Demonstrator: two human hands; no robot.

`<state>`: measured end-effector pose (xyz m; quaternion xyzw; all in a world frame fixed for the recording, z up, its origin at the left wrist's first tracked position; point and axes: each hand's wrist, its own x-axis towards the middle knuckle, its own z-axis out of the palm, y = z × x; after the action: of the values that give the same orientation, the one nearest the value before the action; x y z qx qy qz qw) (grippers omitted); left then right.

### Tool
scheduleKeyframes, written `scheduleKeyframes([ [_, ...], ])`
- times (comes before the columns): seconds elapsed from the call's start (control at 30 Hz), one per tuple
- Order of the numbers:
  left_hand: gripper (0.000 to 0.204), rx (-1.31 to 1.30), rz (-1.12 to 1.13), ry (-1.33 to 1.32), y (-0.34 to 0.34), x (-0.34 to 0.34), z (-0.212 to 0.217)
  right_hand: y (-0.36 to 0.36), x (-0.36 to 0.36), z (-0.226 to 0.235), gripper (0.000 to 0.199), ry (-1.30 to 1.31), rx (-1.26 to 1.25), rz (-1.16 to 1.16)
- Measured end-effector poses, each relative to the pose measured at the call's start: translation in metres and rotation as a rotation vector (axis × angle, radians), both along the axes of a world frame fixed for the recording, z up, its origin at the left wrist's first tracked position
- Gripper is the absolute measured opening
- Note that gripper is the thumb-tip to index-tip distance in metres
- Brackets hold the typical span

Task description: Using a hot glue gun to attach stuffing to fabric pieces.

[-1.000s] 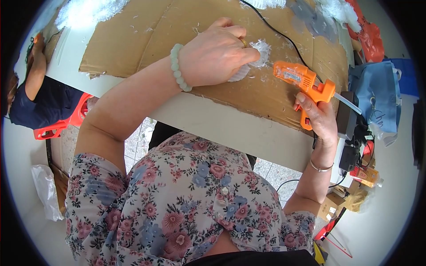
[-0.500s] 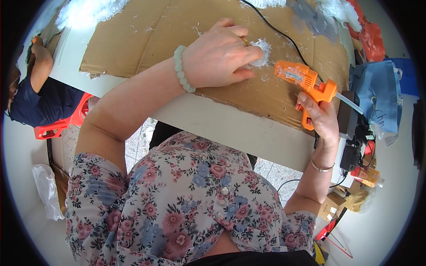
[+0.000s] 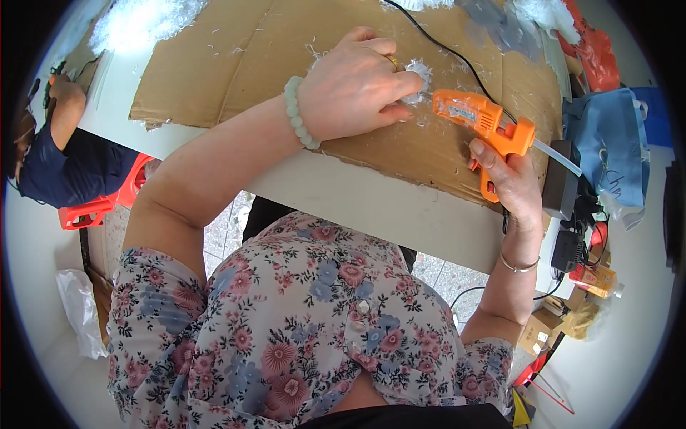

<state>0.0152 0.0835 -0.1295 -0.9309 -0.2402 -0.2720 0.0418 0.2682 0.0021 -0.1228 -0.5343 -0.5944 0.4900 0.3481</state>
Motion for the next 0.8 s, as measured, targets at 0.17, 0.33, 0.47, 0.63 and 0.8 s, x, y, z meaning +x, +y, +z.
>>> scheduleKeyframes([
  [0.17,0.022,0.002,-0.011,0.021,-0.001,0.015,0.000,0.003,0.015,-0.002,0.033,0.112,0.018,-0.056],
  [0.33,0.021,0.038,0.013,-0.044,0.001,0.033,-0.004,0.010,0.038,-0.004,0.033,0.140,0.039,-0.107],
  [0.47,0.020,0.006,0.028,-0.026,0.006,0.032,-0.004,0.018,0.037,0.002,0.032,0.174,0.085,-0.091],
  [0.63,0.018,-0.005,0.137,-0.081,0.008,0.041,-0.002,0.026,0.036,0.009,0.031,0.176,0.089,-0.114],
  [0.8,0.012,0.085,0.142,-0.011,0.017,0.051,-0.007,0.038,0.041,0.012,0.029,0.216,0.098,-0.095],
])
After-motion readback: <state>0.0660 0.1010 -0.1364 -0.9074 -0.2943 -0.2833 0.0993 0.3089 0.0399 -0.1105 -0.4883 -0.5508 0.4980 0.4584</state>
